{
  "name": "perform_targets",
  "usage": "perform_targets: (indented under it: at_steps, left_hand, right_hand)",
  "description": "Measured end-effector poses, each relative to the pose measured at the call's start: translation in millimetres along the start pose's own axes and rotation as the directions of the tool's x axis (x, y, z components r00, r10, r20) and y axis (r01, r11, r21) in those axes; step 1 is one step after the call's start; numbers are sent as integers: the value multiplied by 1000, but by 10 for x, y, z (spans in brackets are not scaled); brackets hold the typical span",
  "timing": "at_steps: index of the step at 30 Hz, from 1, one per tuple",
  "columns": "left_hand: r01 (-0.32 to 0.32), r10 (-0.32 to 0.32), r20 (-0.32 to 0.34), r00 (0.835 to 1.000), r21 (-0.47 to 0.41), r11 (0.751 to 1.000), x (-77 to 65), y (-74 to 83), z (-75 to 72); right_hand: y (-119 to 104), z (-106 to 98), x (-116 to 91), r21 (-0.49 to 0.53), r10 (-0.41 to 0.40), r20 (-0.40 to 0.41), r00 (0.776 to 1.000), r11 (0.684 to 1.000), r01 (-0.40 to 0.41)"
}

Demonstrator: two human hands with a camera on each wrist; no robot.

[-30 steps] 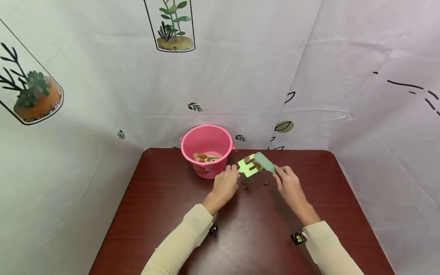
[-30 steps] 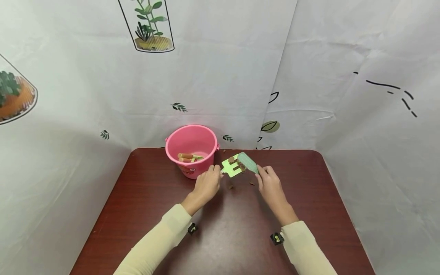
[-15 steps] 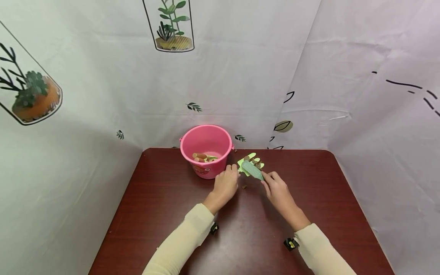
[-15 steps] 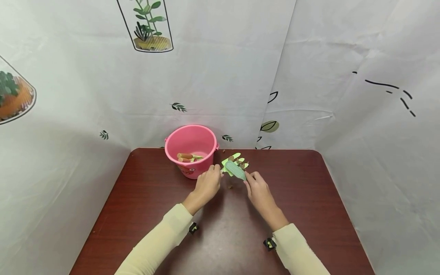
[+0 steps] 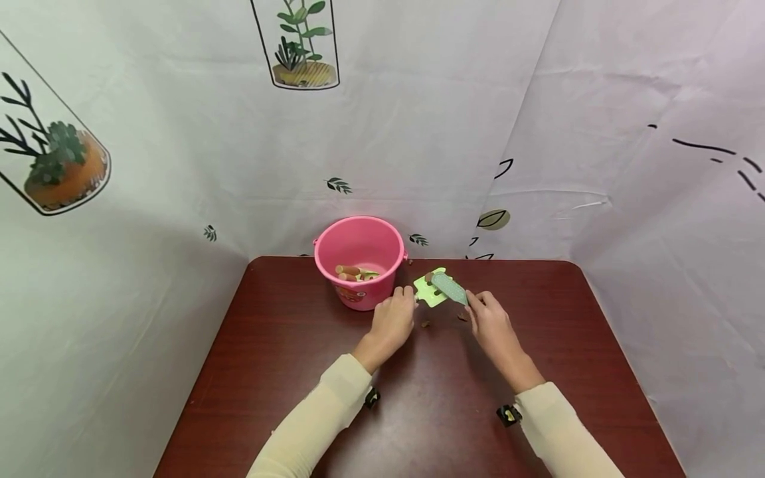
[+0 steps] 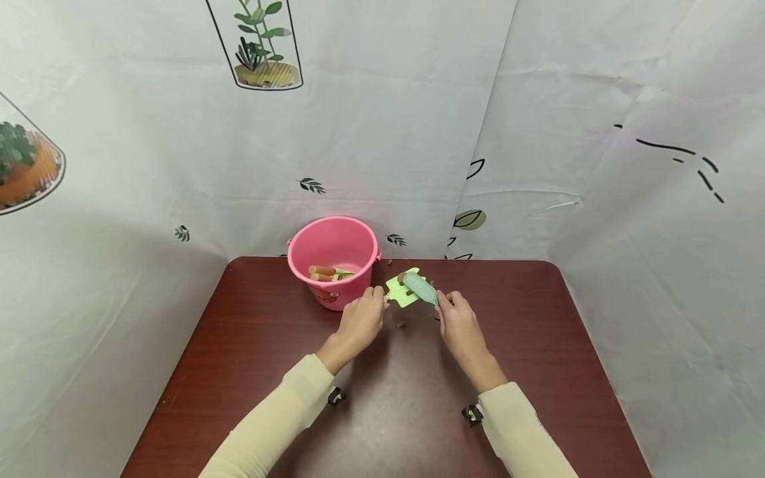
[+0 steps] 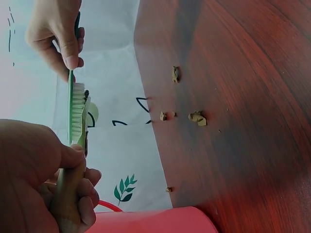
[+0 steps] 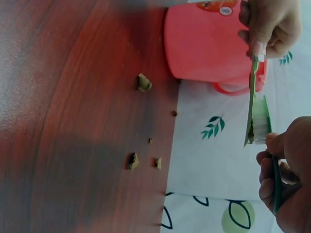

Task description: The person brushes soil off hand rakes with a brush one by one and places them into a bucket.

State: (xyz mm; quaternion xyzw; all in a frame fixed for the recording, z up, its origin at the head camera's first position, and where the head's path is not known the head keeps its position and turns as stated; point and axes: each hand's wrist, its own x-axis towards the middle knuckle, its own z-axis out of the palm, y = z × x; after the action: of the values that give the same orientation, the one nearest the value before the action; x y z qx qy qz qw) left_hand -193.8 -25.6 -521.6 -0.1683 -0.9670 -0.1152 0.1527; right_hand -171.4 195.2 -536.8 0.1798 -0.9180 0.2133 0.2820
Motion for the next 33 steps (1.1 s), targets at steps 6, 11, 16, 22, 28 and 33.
perform_targets:
  at_steps: [6,11,16,22,28,33]
  left_hand:
    - [-3,2,16,1000,17,1000,1,-17,-1]
    - [2,-2,16,1000,20,1000,-13,-30,1]
    - [-2,1,20,1000,21,1000,-25,-38,-4]
    - [-8,8,16,1000,19,1000,-48,-45,-4]
    - [-2,2,19,1000,18,1000,-69,-57,-4]
    - [5,-6,40,999,11,1000,-74,-63,-12]
  right_hand:
    - [107,13,2,-19,29,-19,999,999,-29]
    - [207,27,-9,-18,62,-31,998,998,-63]
    - [265,45,-15,-18,57,-43,997,998,-58]
    - [319,42,-31,-20,76,-50,996,997,-77]
    - [371,11,-32,-16,93,-62,994,995,-94]
    - [339,-17,-14,4,70,-76,995,998,-70]
